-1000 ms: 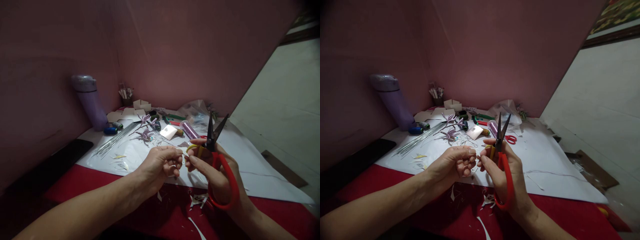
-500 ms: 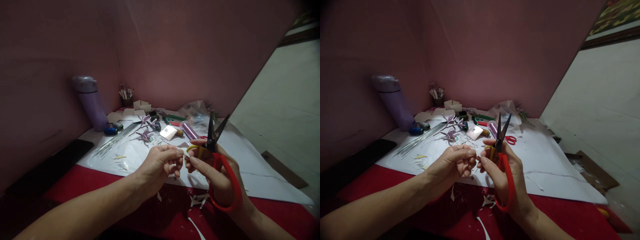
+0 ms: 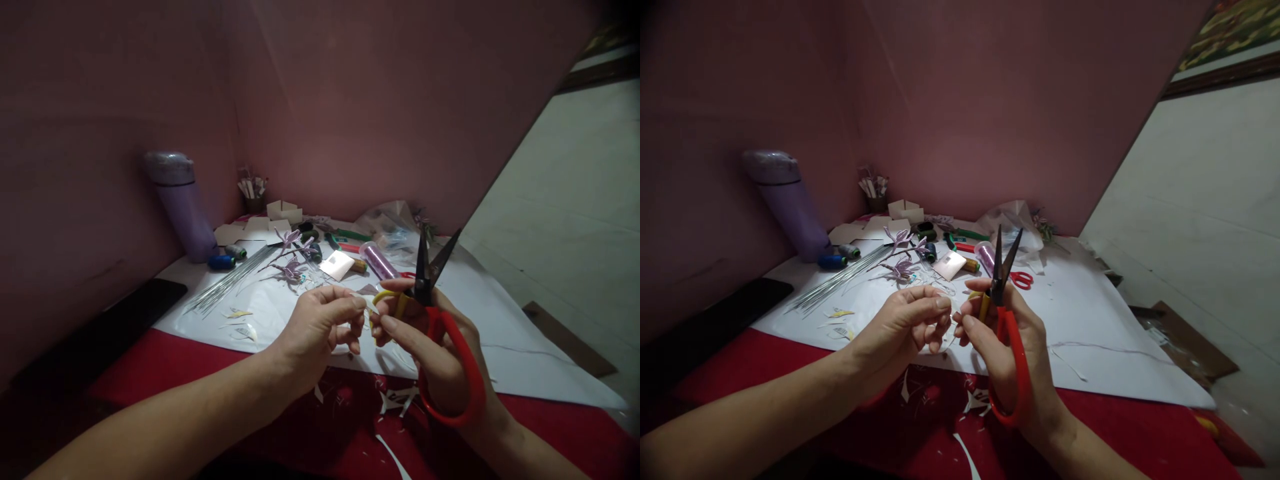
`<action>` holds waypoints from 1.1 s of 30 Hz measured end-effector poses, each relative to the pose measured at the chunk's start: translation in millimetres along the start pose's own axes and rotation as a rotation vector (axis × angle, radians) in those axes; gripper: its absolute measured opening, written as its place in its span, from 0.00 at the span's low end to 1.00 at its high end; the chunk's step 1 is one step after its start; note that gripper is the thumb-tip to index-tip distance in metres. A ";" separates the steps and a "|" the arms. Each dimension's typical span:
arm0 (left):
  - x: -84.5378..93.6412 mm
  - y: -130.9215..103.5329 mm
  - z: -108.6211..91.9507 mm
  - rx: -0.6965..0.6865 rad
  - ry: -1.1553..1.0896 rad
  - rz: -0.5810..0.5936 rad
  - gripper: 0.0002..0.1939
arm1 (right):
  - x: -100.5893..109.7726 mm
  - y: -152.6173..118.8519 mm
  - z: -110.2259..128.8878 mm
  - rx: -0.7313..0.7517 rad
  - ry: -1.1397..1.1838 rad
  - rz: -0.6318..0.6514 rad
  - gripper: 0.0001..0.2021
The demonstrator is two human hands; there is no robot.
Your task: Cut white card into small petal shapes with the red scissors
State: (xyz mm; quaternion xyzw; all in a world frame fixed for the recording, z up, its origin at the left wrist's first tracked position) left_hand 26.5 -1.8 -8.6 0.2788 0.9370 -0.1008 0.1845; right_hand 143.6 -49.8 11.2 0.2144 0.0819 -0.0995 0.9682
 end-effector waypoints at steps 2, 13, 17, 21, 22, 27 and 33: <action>-0.3 -1.4 -1.5 -0.022 0.022 -0.024 0.07 | -0.1 -0.3 -0.2 -0.003 -0.004 -0.005 0.11; -1.6 -1.6 -2.7 -0.047 0.069 -0.054 0.07 | 3.7 -2.9 -1.6 0.033 -0.152 0.022 0.10; -2.0 -1.6 1.1 -0.067 0.094 -0.044 0.06 | 3.8 -3.8 -1.2 0.047 -0.200 0.017 0.11; -3.6 -3.4 2.9 -0.105 0.127 -0.019 0.06 | 4.3 -4.7 0.2 0.063 -0.252 -0.021 0.10; -4.0 -3.8 2.6 -0.118 0.135 -0.010 0.07 | 4.3 -4.6 0.7 0.066 -0.254 -0.030 0.10; -5.3 -3.9 0.7 -0.153 0.119 0.047 0.07 | 3.8 -2.9 3.8 0.061 -0.231 -0.032 0.09; -4.7 -2.7 1.6 -0.148 0.120 0.051 0.06 | 5.1 -3.2 4.5 0.052 -0.242 -0.026 0.09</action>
Point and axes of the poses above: each hand's wrist, its own y-axis towards the middle knuckle, its own x-axis out of the back of the hand, z = x × y, the point moved 4 cm from there along y, towards the middle knuckle, and after that the axes turned 8 degrees about y, right-handed, at the moved point
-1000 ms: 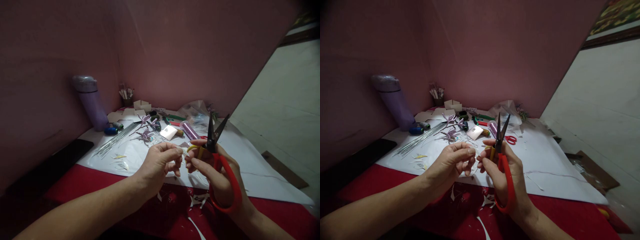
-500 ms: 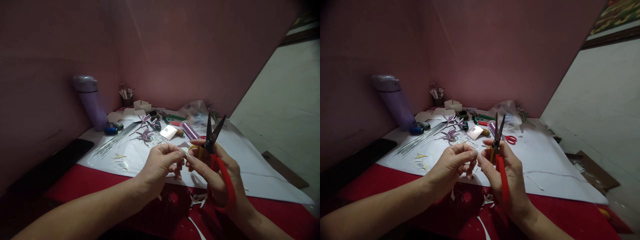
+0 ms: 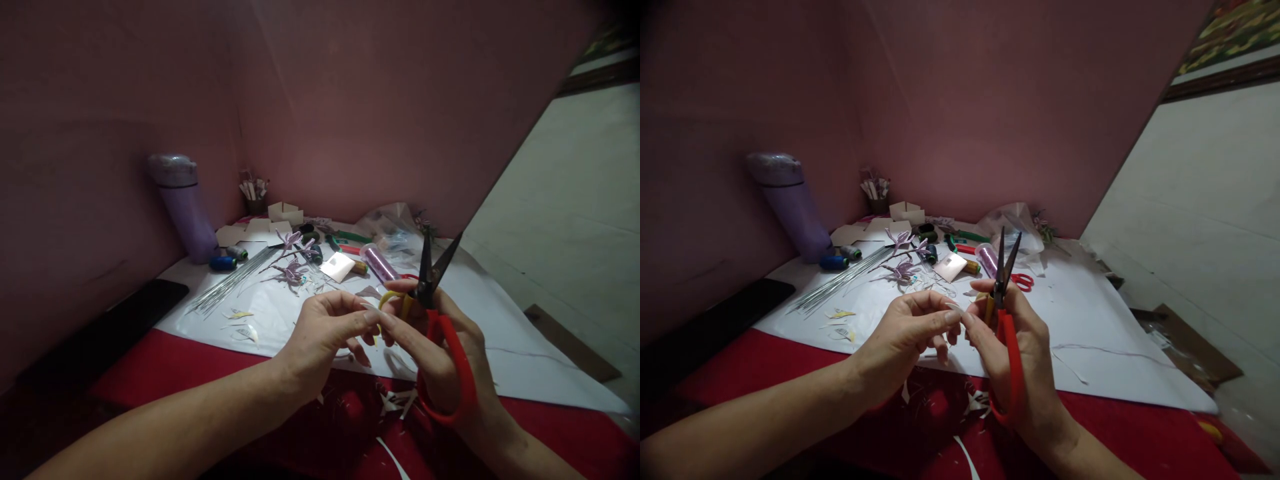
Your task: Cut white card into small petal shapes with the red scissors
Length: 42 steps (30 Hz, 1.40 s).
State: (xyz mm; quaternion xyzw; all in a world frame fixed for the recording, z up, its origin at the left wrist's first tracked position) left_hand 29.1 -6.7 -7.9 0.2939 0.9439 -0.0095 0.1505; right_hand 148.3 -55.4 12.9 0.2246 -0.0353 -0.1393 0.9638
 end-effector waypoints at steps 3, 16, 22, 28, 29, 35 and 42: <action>0.3 0.3 0.3 -0.010 0.015 -0.005 0.07 | -0.3 -0.9 -0.9 -0.013 0.004 0.004 0.09; 0.1 -0.8 -0.3 -0.005 0.048 -0.025 0.07 | -0.1 -1.1 -3.0 0.000 0.020 0.006 0.10; 0.2 -1.2 0.5 0.006 0.048 -0.032 0.07 | -1.7 -2.0 0.9 0.015 0.018 0.015 0.10; 3.0 0.6 -3.1 0.028 -0.027 -0.086 0.06 | -1.1 -2.0 -1.0 0.018 0.051 0.015 0.11; 4.0 0.8 -5.0 0.027 -0.038 -0.105 0.06 | -1.5 -2.1 -3.4 -0.008 0.088 0.036 0.13; 9.9 1.5 -13.5 -0.001 -0.066 -0.178 0.06 | -9.0 -5.7 -18.2 -0.259 0.141 0.211 0.23; 13.2 2.1 -17.2 -0.021 -0.106 -0.209 0.06 | -17.6 -11.9 -20.8 -0.384 0.076 0.377 0.24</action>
Point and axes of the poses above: each hand's wrist, its own y-axis towards the middle knuckle, its own x-axis out of the back of the hand, z = x × y, the point moved 4 cm from there along y, towards the middle knuckle, and after that the axes turned 8 degrees about y, right-handed, at the moved point
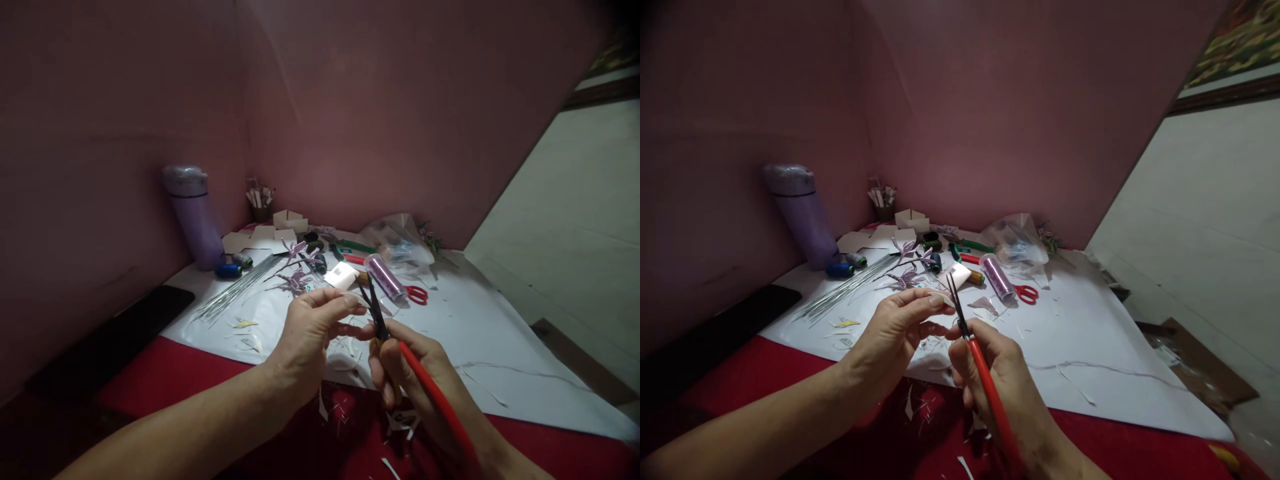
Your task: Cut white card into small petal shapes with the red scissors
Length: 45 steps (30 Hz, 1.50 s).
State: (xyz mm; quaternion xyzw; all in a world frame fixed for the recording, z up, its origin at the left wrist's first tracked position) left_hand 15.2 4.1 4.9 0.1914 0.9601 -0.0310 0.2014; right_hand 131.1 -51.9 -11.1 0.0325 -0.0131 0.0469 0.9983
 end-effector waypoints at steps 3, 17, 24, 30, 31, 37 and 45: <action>0.6 0.0 -0.4 -0.003 -0.002 0.009 0.06 | -1.1 0.0 -0.7 0.003 -0.010 0.032 0.23; 0.0 0.7 0.3 -0.025 -0.038 0.011 0.05 | -0.2 2.1 5.0 0.071 -0.074 0.023 0.20; 0.6 1.6 -0.2 -0.025 -0.022 0.006 0.05 | 0.7 2.5 4.3 0.081 -0.065 0.022 0.20; 0.7 0.3 -0.5 -0.028 -0.020 0.004 0.05 | 1.4 2.3 3.1 0.087 -0.060 0.021 0.21; 0.5 -0.1 -0.7 -0.032 -0.020 0.007 0.05 | 1.4 2.2 3.0 0.080 -0.057 0.022 0.21; 0.2 1.4 -2.3 -0.018 -0.013 0.000 0.05 | 1.0 2.2 3.8 0.051 -0.046 0.013 0.23; 1.1 1.3 -4.1 0.007 0.010 -0.029 0.04 | 1.6 2.9 3.0 0.040 -0.026 0.024 0.22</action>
Point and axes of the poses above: each hand's wrist, its own y-axis towards the middle knuckle, its own x-axis out of the back of the hand, z = x × y, the point moved 4 cm from there along y, towards the middle knuckle, and after that the axes turned 8 degrees about y, right-handed, at the moved point
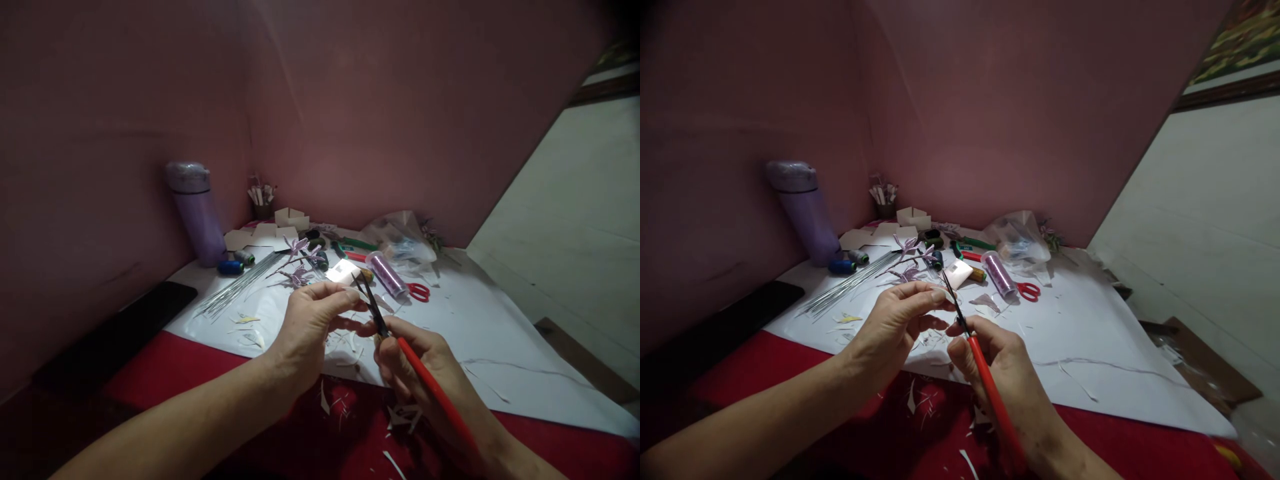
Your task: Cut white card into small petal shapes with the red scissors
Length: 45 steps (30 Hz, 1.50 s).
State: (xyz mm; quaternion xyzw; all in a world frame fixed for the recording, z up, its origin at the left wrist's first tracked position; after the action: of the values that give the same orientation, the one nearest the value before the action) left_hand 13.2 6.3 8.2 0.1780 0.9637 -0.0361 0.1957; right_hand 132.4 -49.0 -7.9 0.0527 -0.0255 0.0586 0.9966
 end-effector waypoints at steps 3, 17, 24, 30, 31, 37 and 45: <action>1.1 -0.3 0.0 -0.006 0.009 -0.004 0.04 | 0.1 0.1 1.7 0.014 0.010 0.005 0.22; 4.1 3.3 -0.4 -0.022 0.004 0.006 0.05 | -9.0 -1.5 4.6 -0.060 0.072 0.114 0.32; 4.1 1.9 -0.1 -0.014 0.012 0.008 0.05 | -4.9 -0.3 4.2 -0.025 0.003 0.089 0.34; 3.9 2.0 0.3 -0.011 -0.010 0.002 0.05 | -4.7 2.6 7.5 -0.019 -0.096 0.082 0.34; 3.9 2.1 0.5 -0.010 -0.013 0.003 0.05 | -4.6 2.5 6.8 -0.020 -0.102 0.093 0.34; 4.2 2.3 -0.3 -0.019 -0.009 -0.001 0.05 | -2.3 1.1 2.1 -0.041 -0.093 0.096 0.35; 5.3 2.5 1.1 -0.008 -0.011 -0.026 0.05 | -2.3 -0.3 2.2 -0.043 -0.080 0.113 0.35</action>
State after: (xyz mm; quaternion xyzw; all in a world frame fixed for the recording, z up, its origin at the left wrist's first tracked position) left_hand 9.9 10.2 5.1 0.1643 0.9650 -0.0360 0.2013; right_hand 130.1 -49.8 -5.9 0.0319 -0.0697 0.1121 0.9907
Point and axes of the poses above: each hand's wrist, its own y-axis towards the middle knuckle, its own x-axis out of the back of the hand, z = x × y, the point moved 4 cm from there along y, towards the middle knuckle, and after that the axes turned 8 degrees about y, right-handed, at the moved point
